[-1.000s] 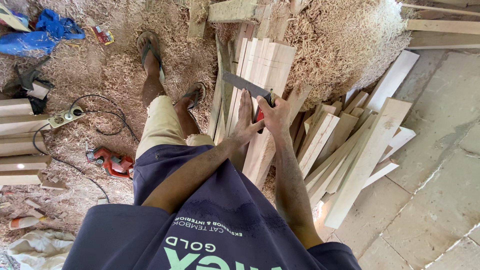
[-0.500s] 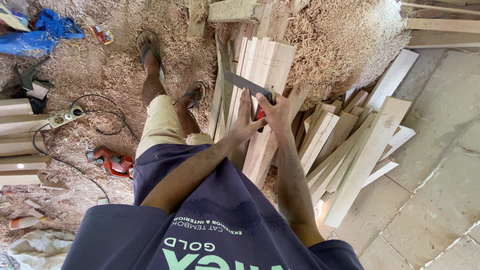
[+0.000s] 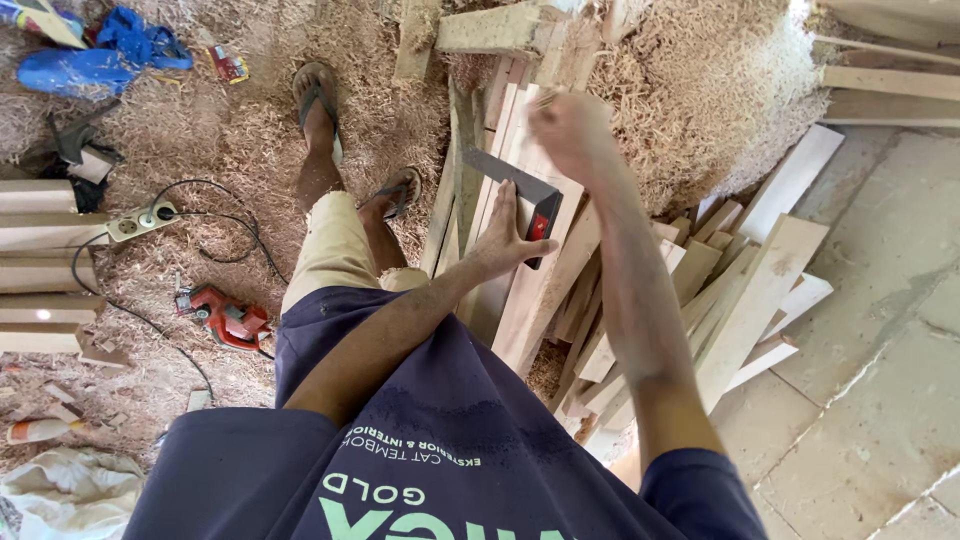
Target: The person measures a wooden plank with a tape measure and marks it with a pencil, then uses a try square to mark square lines on the wood. They move planks aside, position boards against a stack, and continue marking lines on multiple pieces of lumber.
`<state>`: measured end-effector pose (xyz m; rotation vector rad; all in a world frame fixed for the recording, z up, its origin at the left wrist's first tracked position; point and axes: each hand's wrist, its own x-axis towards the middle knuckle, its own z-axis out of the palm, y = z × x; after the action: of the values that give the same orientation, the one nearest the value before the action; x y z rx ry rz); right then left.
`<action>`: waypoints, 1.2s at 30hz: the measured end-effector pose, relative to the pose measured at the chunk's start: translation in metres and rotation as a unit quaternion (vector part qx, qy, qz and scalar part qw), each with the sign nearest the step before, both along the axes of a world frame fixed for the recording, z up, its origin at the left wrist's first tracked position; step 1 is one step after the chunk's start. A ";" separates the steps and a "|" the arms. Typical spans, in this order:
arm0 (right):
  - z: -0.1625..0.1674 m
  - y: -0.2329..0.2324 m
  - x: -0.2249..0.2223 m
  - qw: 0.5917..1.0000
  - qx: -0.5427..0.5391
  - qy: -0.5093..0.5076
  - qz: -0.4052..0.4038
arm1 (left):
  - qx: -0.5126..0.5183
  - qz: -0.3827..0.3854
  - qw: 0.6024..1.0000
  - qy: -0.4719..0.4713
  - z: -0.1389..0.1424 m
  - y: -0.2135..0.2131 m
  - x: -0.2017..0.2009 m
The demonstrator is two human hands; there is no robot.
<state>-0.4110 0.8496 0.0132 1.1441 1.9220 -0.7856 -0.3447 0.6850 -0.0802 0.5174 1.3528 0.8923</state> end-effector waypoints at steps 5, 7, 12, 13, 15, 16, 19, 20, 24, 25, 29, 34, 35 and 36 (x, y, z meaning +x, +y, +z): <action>-0.036 -0.029 -0.050 0.967 -0.098 0.021 0.235 | -0.010 -0.007 1.000 0.005 0.018 0.003 -0.018; -0.051 -0.034 -0.060 0.939 -0.097 -0.029 0.328 | 0.009 -0.003 1.000 0.030 0.022 0.004 -0.023; -0.080 -0.041 -0.061 0.936 -0.092 -0.051 0.335 | 0.015 -0.024 0.998 0.049 0.029 0.005 -0.032; -0.082 -0.041 -0.061 0.944 -0.100 -0.070 0.307 | 0.018 -0.021 0.998 0.053 0.029 0.005 -0.033; -0.080 -0.042 -0.060 0.925 -0.094 -0.065 0.362 | 0.013 -0.018 0.999 0.035 0.030 0.005 -0.034; -0.076 -0.041 -0.060 0.914 -0.090 -0.063 0.390 | 0.011 -0.015 0.999 0.026 0.030 0.005 -0.034; -0.054 -0.036 -0.064 0.898 -0.120 -0.128 0.404 | -0.002 -0.025 1.000 0.015 0.033 0.004 -0.034; -0.043 -0.034 -0.065 0.893 -0.126 -0.130 0.412 | -0.005 -0.023 1.000 0.019 0.033 0.003 -0.034; -0.007 -0.028 -0.066 0.880 -0.136 -0.132 0.435 | -0.002 0.004 1.000 0.001 0.034 0.001 -0.031; -0.004 -0.029 -0.067 0.879 -0.136 -0.131 0.438 | -0.001 0.016 1.000 -0.013 0.033 0.001 -0.031; -0.026 -0.037 -0.075 0.885 -0.135 -0.181 0.407 | -0.004 -0.013 1.000 0.027 0.027 0.004 -0.027; -0.075 -0.046 -0.079 0.885 -0.113 -0.117 0.436 | 0.007 -0.029 0.998 0.060 0.026 0.006 -0.029; -0.081 -0.046 -0.078 0.895 -0.097 -0.083 0.426 | 0.005 -0.034 0.998 0.059 0.025 0.006 -0.031; -0.087 -0.046 -0.076 0.904 -0.082 -0.051 0.416 | 0.003 -0.039 0.998 0.056 0.025 0.006 -0.032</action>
<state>-0.4875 0.8041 -0.0735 0.1829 1.9485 -0.3807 -0.3763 0.6909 -0.0548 0.6286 1.4223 0.8138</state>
